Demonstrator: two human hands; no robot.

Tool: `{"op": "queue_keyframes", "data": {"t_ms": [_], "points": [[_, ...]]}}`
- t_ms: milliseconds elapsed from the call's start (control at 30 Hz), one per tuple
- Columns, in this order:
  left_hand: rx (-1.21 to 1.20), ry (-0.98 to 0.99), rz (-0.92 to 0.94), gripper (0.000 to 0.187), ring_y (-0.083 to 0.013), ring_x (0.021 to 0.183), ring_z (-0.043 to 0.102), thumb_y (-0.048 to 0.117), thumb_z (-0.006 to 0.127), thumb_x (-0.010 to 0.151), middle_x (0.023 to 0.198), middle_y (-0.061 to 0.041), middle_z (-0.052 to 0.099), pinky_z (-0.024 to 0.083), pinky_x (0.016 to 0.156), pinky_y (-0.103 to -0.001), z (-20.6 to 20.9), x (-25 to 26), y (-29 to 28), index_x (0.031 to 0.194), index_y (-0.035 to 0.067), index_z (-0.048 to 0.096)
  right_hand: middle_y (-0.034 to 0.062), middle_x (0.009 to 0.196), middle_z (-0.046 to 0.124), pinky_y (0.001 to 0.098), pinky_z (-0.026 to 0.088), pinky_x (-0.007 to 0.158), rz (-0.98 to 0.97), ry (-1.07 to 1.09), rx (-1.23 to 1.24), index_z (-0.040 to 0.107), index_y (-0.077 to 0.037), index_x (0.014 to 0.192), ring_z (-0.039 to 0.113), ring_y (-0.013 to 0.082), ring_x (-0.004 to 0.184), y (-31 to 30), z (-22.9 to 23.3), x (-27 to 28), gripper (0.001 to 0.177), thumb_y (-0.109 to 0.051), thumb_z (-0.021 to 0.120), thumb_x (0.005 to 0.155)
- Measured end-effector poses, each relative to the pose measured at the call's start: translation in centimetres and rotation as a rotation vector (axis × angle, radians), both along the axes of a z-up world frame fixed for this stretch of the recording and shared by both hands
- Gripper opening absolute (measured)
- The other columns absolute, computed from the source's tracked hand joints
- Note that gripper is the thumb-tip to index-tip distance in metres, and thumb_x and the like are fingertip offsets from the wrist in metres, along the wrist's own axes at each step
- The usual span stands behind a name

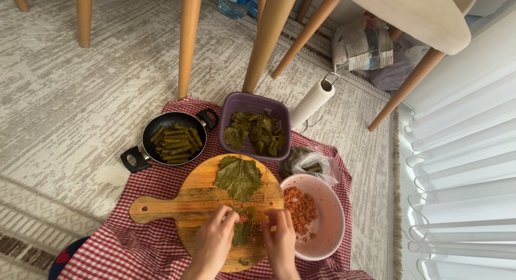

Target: Rolling grape leaves with a meat and rice filling on a wooden board to prepare sarma.

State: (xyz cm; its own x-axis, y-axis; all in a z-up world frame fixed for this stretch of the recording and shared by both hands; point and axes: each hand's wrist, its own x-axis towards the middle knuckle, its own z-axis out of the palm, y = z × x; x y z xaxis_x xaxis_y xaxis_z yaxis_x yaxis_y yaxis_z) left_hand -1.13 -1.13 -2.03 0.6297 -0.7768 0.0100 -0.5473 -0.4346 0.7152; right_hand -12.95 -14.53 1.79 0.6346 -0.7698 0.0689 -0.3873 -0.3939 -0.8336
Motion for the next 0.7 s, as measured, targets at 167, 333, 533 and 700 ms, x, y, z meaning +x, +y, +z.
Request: {"op": "queue_keyframes", "data": {"t_ms": [167, 333, 533, 700], "points": [[-0.122, -0.374, 0.147, 0.024, -0.0236, 0.091, 0.068, 0.009, 0.075, 0.081, 0.106, -0.011, 0.067, 0.062, 0.074, -0.037, -0.7, 1.2, 0.3, 0.104, 0.006, 0.069, 0.0071, 0.098, 0.072, 0.0342, 0.061, 0.072, 0.168, 0.2, -0.393, 0.069, -0.004, 0.098, 0.068, 0.0222, 0.085, -1.2, 1.5, 1.4, 0.025, -0.006, 0.08, 0.076], [0.128, -0.284, 0.23, 0.039, -0.025, 0.093, 0.063, 0.035, 0.082, 0.081, 0.108, -0.007, 0.068, 0.053, 0.075, -0.043, 0.9, 1.3, 0.5, 0.108, 0.01, 0.07, 0.0051, 0.093, 0.073, 0.0383, 0.057, 0.077, 0.278, 0.151, -0.375, 0.073, -0.004, 0.087, 0.066, 0.026, 0.089, -1.1, 2.1, 1.8, 0.019, -0.007, 0.084, 0.072], [-0.123, -0.386, 0.174, 0.022, -0.0235, 0.093, 0.064, 0.018, 0.082, 0.075, 0.104, -0.004, 0.072, 0.051, 0.079, -0.043, -1.1, 0.4, 0.1, 0.092, 0.01, 0.072, 0.0048, 0.093, 0.073, 0.0387, 0.057, 0.078, 0.373, 0.044, -0.407, 0.072, -0.005, 0.08, 0.066, 0.025, 0.088, -1.2, 1.5, 1.9, 0.018, -0.001, 0.084, 0.067], [-0.267, -0.509, 0.05, 0.025, -0.0221, 0.097, 0.064, 0.002, 0.078, 0.076, 0.105, -0.006, 0.071, 0.054, 0.087, -0.043, -2.8, -0.1, 0.4, 0.101, 0.006, 0.075, 0.0048, 0.095, 0.072, 0.0355, 0.059, 0.078, 0.446, 0.058, -0.397, 0.072, -0.005, 0.089, 0.066, 0.0234, 0.088, -1.4, 0.6, 2.0, 0.019, 0.002, 0.081, 0.073]]}}
